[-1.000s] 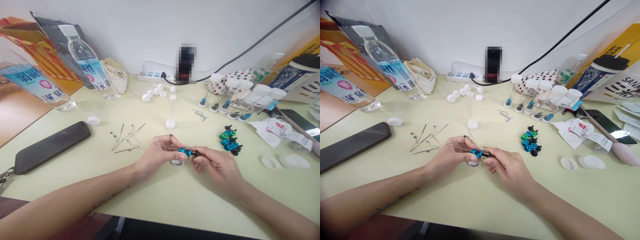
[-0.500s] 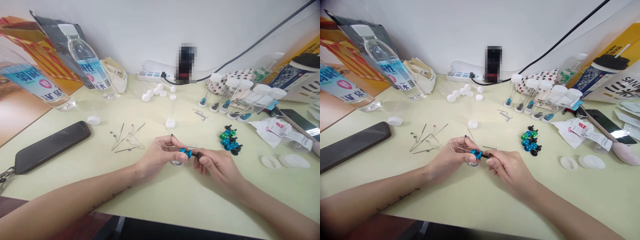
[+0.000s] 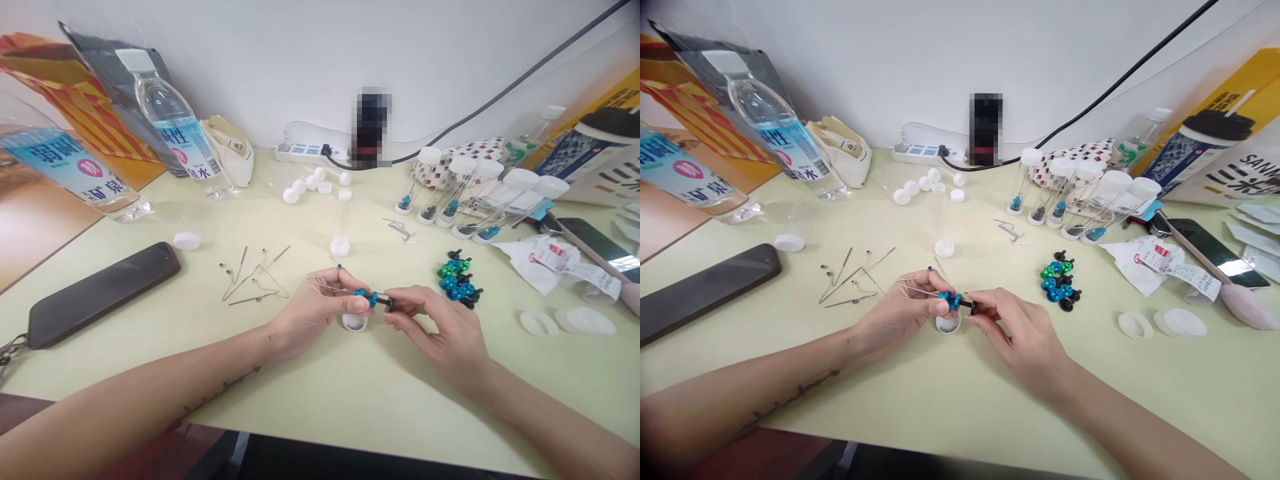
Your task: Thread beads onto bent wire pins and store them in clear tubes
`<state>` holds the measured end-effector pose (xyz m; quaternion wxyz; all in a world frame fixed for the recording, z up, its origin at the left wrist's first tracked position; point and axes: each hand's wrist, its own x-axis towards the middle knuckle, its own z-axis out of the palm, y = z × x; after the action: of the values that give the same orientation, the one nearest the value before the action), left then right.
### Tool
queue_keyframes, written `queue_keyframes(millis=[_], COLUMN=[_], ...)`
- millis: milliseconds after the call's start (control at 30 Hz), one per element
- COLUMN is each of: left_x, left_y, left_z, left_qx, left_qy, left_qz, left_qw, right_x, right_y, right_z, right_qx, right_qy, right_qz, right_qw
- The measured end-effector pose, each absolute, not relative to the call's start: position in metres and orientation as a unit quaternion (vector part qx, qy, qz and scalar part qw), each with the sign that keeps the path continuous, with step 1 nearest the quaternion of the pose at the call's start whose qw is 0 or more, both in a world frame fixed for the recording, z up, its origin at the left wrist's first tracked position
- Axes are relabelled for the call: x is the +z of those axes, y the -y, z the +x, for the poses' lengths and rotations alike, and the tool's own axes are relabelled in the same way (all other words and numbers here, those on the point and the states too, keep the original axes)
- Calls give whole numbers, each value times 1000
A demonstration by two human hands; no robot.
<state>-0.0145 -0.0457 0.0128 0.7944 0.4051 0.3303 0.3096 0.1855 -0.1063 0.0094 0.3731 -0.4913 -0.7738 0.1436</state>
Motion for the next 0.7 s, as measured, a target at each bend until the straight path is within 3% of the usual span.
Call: queue_keyframes(millis=[467, 700], left_x=[12, 12], left_y=[48, 46], left_z=[-14, -15], left_qx=[301, 320], left_qy=[-319, -318], left_qz=[422, 405], left_qw=[793, 795], right_x=[7, 12], right_y=[104, 105], right_z=[190, 187], right_qx=[231, 141], right_qy=[785, 782], right_qz=[-477, -492], right_qw=[322, 357])
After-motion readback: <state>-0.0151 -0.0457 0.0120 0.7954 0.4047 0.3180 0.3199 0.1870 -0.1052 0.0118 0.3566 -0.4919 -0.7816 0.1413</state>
